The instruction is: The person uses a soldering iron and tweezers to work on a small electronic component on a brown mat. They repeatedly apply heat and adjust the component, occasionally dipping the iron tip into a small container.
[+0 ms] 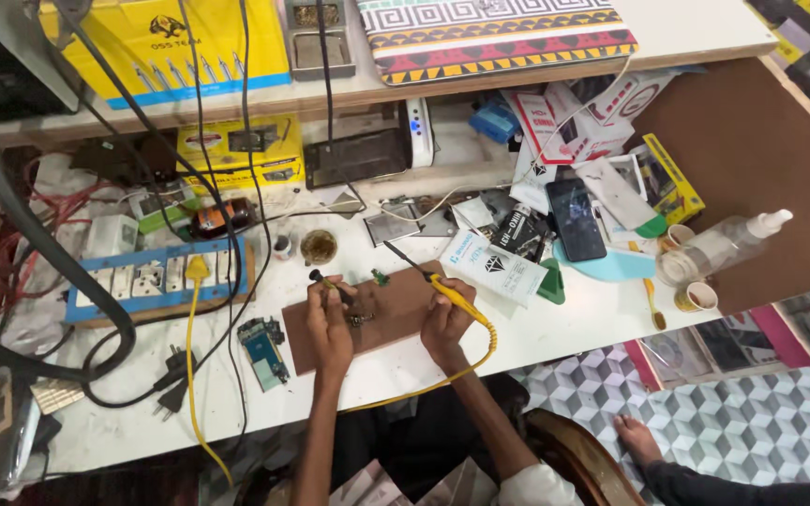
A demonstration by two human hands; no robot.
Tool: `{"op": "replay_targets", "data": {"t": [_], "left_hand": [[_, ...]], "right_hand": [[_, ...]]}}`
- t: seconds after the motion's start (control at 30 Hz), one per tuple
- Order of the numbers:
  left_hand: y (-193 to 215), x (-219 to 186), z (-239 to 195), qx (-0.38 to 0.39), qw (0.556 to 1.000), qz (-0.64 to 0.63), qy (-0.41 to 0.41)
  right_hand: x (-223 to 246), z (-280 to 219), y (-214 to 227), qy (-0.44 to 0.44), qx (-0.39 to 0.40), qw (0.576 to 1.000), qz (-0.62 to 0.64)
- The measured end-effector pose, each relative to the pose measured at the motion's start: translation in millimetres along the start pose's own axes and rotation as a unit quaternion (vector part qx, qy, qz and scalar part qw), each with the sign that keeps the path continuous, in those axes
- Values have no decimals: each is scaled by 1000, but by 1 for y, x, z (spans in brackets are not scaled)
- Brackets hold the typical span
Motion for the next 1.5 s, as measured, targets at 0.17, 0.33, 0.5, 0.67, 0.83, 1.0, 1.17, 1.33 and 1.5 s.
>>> {"op": "replay_targets", "data": {"t": [0.17,0.33,0.5,0.67,0.83,1.0,1.17,1.33,1.5], "left_hand": [[20,14,7,-80,990,-88,76],[19,15,9,-37,983,-160,77],[13,19,0,-22,987,-148,59],[22,19,1,-59,991,-101,69],[19,-15,-6,-86,996,-9,-30],[16,-58,-23,-112,987,90,-79],[0,-107,-17,-40,895,372,-243],[-7,-88,6,77,915,357,-175],[-24,-84,1,113,917,320,-208]], "right_hand": [[5,-2,2,56,9,997,-55],[-12,-5,4,23,-11,1000,13],[-18,-10,7,-25,-8,999,31],[9,-1,1,48,27,998,-29],[22,0,-4,74,52,990,-111],[22,-1,-3,66,59,993,-81],[26,1,-6,80,68,992,-73],[21,-7,-3,93,83,987,-100],[-5,0,1,-14,53,998,-21]]}}
Point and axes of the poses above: each hand's wrist, its own z-axis towards the middle knuckle, its own y-axis out of the back of the hand, x = y × z, the point moved 9 cm from there along z, towards the middle knuckle, and after that the axes turned 2 degrees about z, right-handed, at the moved point
